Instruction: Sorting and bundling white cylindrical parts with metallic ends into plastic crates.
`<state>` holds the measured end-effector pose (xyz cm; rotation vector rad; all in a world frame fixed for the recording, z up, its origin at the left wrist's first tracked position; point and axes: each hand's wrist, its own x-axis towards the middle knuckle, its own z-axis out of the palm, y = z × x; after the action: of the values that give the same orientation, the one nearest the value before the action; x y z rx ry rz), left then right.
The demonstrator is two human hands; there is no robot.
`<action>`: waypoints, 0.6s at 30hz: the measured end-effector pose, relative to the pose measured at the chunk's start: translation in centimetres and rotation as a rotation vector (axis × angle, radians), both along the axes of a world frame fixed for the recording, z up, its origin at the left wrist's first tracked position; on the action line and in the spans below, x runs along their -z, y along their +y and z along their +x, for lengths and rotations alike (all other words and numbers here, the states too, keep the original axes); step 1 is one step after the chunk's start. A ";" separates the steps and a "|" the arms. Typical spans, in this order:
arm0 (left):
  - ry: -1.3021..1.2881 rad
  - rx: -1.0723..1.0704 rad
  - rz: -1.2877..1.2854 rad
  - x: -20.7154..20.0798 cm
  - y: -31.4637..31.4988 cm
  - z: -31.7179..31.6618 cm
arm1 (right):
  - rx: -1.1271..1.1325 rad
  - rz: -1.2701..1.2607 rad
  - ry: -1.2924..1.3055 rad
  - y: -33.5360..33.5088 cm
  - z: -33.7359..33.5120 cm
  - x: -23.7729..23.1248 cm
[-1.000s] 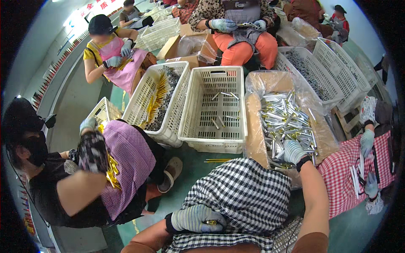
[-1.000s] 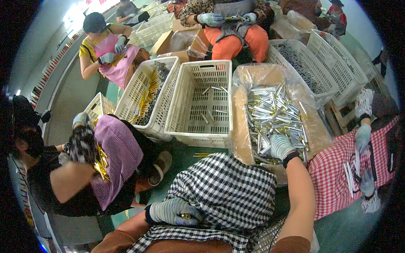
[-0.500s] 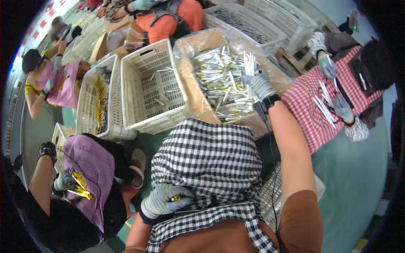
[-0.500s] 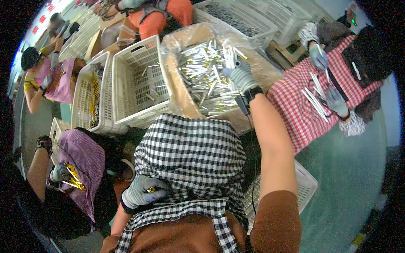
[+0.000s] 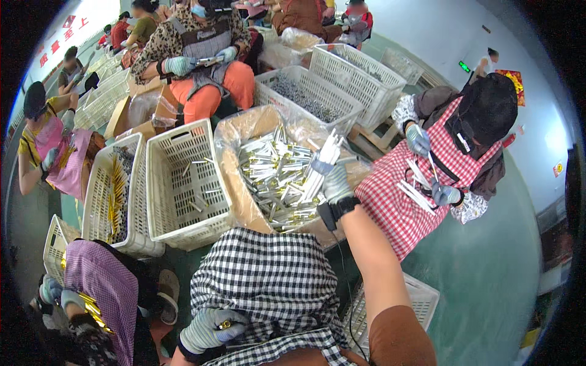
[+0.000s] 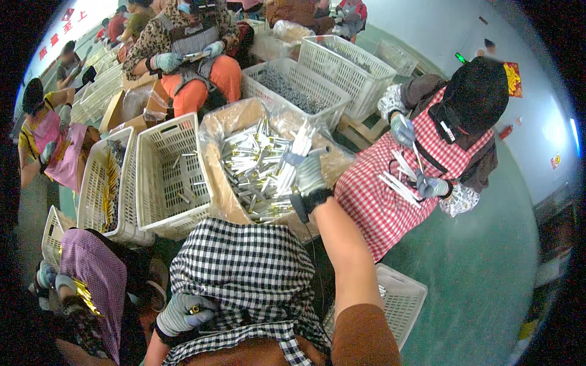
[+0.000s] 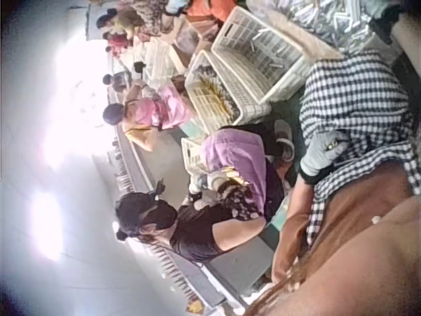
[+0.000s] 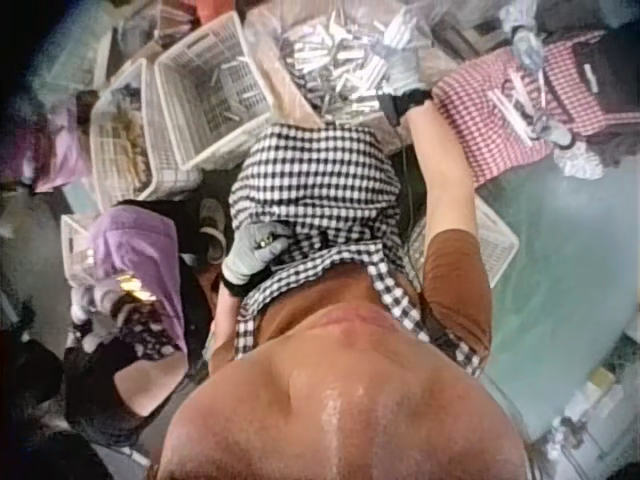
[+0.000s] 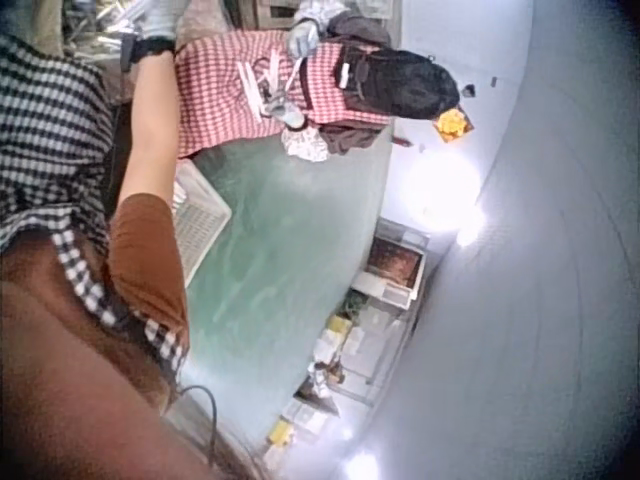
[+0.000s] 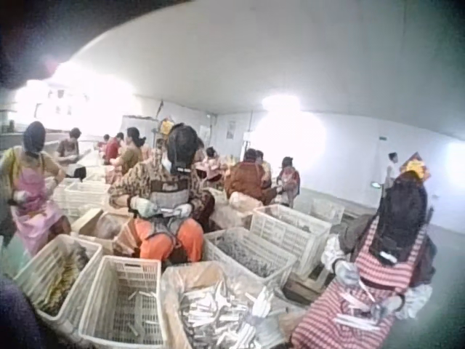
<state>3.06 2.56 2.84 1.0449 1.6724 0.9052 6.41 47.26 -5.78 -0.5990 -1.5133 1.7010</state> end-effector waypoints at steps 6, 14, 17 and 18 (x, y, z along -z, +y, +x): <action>0.080 -0.017 0.087 0.4 -1.1 0.2 | -0.083 0.954 -0.062 -7.3 3.9 -7.6; 0.052 -0.051 0.118 1.2 -0.8 0.9 | 1.007 2.615 -0.341 -19.7 13.0 -4.0; 0.094 -0.070 0.156 1.0 -0.8 1.3 | 1.658 3.045 -0.549 -23.8 14.0 -2.9; 0.077 -0.105 0.170 1.7 -1.7 1.3 | 1.562 3.271 -0.400 -23.9 14.3 -9.6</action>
<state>4.35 0.84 1.18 1.1262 1.7509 1.1039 20.75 23.37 3.85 -0.3003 1.5013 3.4744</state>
